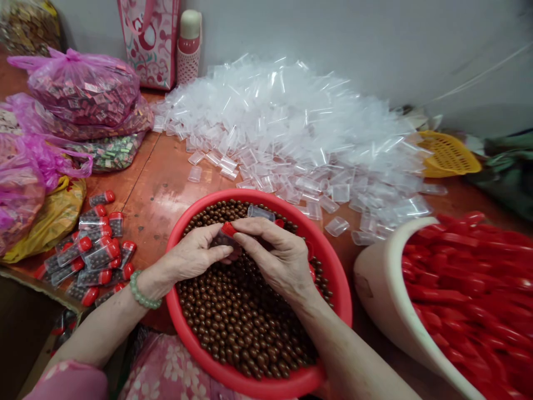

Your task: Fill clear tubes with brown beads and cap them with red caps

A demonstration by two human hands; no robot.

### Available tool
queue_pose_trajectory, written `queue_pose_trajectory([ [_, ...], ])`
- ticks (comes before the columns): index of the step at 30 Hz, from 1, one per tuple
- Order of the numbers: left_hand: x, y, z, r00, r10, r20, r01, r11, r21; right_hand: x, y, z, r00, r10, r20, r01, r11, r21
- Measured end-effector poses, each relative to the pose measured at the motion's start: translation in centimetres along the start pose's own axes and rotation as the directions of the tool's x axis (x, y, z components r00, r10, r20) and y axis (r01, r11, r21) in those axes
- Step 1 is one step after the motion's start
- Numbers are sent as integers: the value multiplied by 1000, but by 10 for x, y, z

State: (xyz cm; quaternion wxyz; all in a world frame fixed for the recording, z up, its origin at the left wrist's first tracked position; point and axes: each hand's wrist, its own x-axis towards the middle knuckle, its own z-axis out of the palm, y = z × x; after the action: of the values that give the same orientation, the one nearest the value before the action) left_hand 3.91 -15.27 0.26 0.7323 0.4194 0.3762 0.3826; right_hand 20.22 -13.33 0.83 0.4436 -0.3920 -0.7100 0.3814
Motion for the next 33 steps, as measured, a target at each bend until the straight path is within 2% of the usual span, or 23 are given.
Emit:
queue_pose_trajectory([
  [5,-2,-4,-2,1000,-3,-7,4,996,92,1,2,-6,995,-4,96,6,1000,-27],
  [11,-6,-9,-3,999,-40,3,38,979,202,3,-8,-10,967,-77,242,107,988,-113],
  [15,-6,-8,-2,997,-70,-18,72,981,179,2,-7,-9,947,-122,296,166,978,-126],
  [18,-5,-6,-4,997,-75,-12,76,993,92,4,-3,-10,938,-135,319,183,975,-127],
  [22,0,-2,-7,994,-111,-6,108,981,-164,6,3,-16,942,-80,327,112,990,-81],
  [24,4,0,-8,990,-142,-11,136,962,-236,5,3,-20,958,-24,284,34,999,-28],
  [28,8,3,-8,979,-198,-46,180,951,-251,3,1,-21,977,114,182,-136,984,116],
  [33,9,4,-6,970,-240,-47,217,933,-286,5,2,-11,961,274,35,-272,917,293],
])
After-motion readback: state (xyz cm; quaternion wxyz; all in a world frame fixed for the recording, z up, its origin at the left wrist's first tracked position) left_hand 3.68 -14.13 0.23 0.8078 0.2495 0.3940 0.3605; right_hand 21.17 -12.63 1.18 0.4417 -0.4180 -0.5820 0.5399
